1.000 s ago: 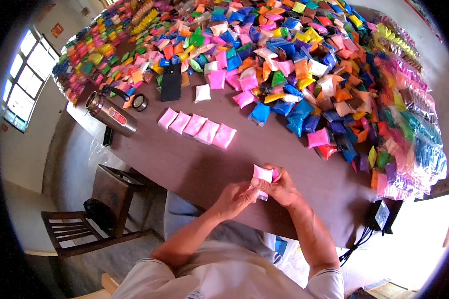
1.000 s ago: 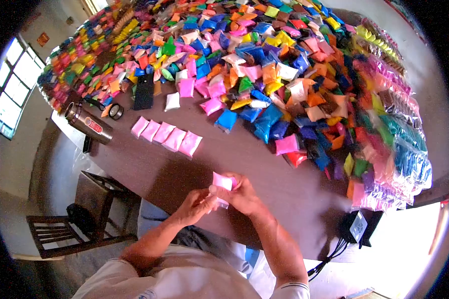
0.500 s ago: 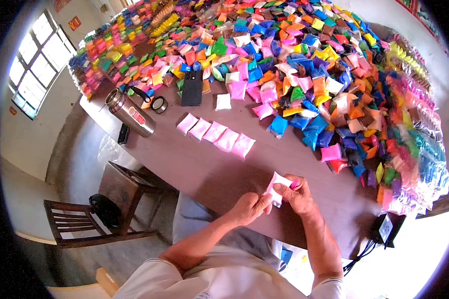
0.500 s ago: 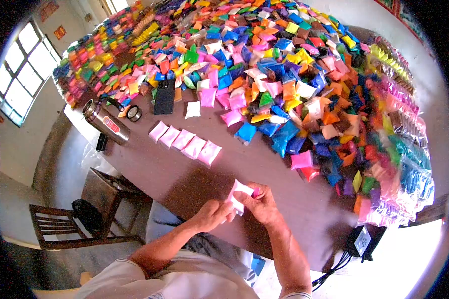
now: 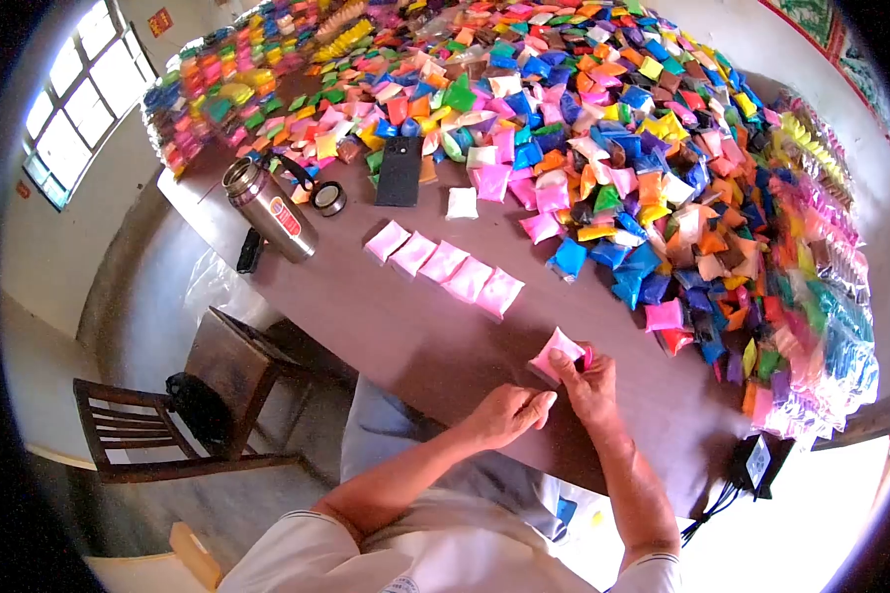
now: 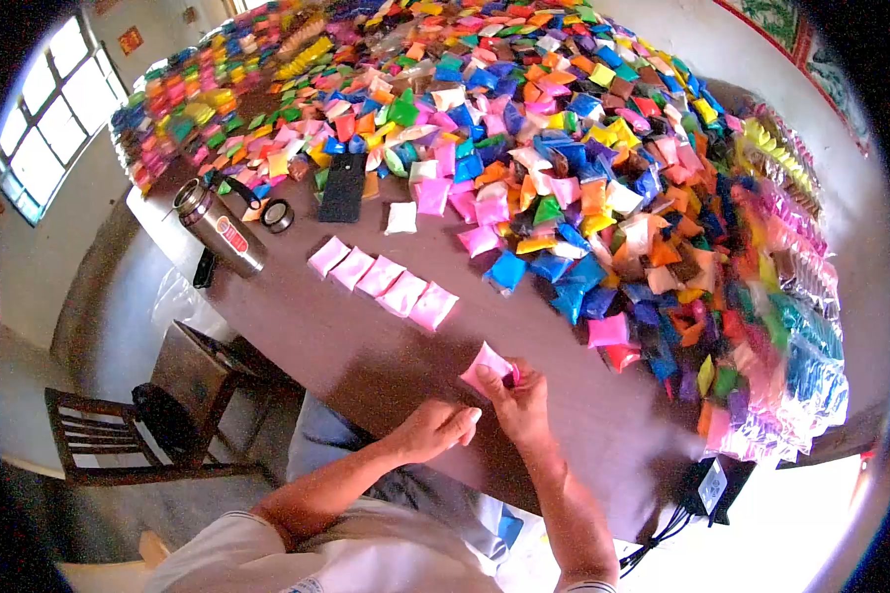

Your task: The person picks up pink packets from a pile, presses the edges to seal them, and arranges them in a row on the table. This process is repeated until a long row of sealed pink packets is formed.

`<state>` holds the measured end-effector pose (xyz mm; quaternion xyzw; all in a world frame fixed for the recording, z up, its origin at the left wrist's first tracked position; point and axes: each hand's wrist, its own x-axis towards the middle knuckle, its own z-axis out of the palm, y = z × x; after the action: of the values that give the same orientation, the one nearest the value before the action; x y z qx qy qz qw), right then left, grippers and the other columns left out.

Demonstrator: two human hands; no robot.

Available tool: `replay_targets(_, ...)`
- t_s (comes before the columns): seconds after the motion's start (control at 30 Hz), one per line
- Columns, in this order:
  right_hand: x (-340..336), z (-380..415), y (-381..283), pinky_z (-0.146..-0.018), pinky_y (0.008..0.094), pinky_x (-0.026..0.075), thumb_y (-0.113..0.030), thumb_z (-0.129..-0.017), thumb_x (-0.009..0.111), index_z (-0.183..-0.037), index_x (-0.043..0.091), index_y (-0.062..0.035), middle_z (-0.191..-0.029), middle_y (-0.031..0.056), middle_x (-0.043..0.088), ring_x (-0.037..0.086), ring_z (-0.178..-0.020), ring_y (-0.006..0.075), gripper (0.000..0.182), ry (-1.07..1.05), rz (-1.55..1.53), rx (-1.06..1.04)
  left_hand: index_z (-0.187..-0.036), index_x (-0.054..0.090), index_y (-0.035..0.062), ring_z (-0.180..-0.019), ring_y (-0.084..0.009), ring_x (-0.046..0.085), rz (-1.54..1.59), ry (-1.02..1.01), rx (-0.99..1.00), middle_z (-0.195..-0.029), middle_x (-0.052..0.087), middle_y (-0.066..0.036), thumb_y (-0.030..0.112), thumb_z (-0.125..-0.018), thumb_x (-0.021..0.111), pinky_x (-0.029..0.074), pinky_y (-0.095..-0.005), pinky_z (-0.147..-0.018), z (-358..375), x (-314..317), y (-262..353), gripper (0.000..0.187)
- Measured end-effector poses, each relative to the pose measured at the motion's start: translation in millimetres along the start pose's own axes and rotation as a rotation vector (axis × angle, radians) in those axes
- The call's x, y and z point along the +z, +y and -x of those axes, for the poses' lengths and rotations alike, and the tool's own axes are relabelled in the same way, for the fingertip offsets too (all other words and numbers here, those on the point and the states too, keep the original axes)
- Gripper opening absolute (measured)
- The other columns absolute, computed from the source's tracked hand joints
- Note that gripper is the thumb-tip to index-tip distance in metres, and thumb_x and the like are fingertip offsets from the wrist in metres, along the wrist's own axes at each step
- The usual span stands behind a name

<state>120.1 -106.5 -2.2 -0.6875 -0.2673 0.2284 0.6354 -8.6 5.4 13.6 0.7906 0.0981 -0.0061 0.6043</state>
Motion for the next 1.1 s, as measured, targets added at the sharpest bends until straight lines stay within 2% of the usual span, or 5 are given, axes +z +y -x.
replay_targets(0.07,13.3,-9.3,-11.6,-0.063,0.0290,0.048,-0.020,-0.086,0.070,-0.093,0.063,0.0021,-0.076,0.0013,0.065,0.057,-0.069,0.0098,0.025,0.037,-0.200,-0.023,-0.065,0.054,0.0055,-0.051,-0.0137,0.048,0.029,-0.006,0.017,-0.055,0.049,-0.003,0.036,-0.099,0.040,0.039,-0.0321,-0.051,2.5,0.2,3.2,0.048)
replay_targets(0.13,11.2,-21.9,-16.5,-0.058,0.0282,0.045,-0.018,-0.083,0.070,-0.093,0.061,0.0007,-0.069,0.0078,0.062,0.056,-0.063,0.0107,0.023,0.024,0.433,0.000,-0.065,0.054,0.0054,-0.051,-0.0136,0.047,0.026,0.001,0.055,-0.055,0.050,-0.003,0.036,-0.099,0.041,0.040,-0.0318,-0.051,1.8,1.8,-2.0,0.048)
replay_targets(0.3,21.8,-51.3,-29.0,-0.065,0.0391,0.048,-0.027,-0.076,0.075,-0.097,0.058,0.0006,-0.077,0.0194,0.062,0.062,-0.071,0.0310,0.038,0.125,0.613,0.023,-0.066,0.055,0.0018,-0.057,-0.0262,0.055,0.050,-0.015,0.016,-0.059,0.055,-0.012,0.031,-0.098,0.044,0.043,-0.0382,-0.059,2.5,-2.1,2.8,0.044)
replay_targets(0.73,34.0,-71.3,-21.1,-0.073,0.0388,0.051,-0.023,-0.074,0.076,-0.099,0.068,-0.0066,-0.095,0.0154,0.062,0.064,-0.083,0.0312,0.031,0.270,0.756,-0.231,-0.066,0.055,0.0017,-0.057,-0.0207,0.054,0.060,-0.015,0.145,-0.060,0.056,-0.009,0.027,-0.098,0.043,0.044,-0.0355,-0.059,2.7,-3.9,-11.9,0.043)
replay_targets(1.1,44.9,-66.5,5.6,-0.061,0.0352,0.052,-0.009,-0.075,0.073,-0.087,0.067,-0.0018,-0.079,0.0155,0.063,0.065,-0.070,0.0293,0.014,0.155,0.719,-0.403,-0.065,0.054,0.0000,-0.057,-0.0293,0.057,0.096,-0.039,0.209,-0.060,0.057,-0.013,0.025,-0.098,0.045,0.045,-0.0398,-0.059,3.4,-7.8,-13.4,0.042)
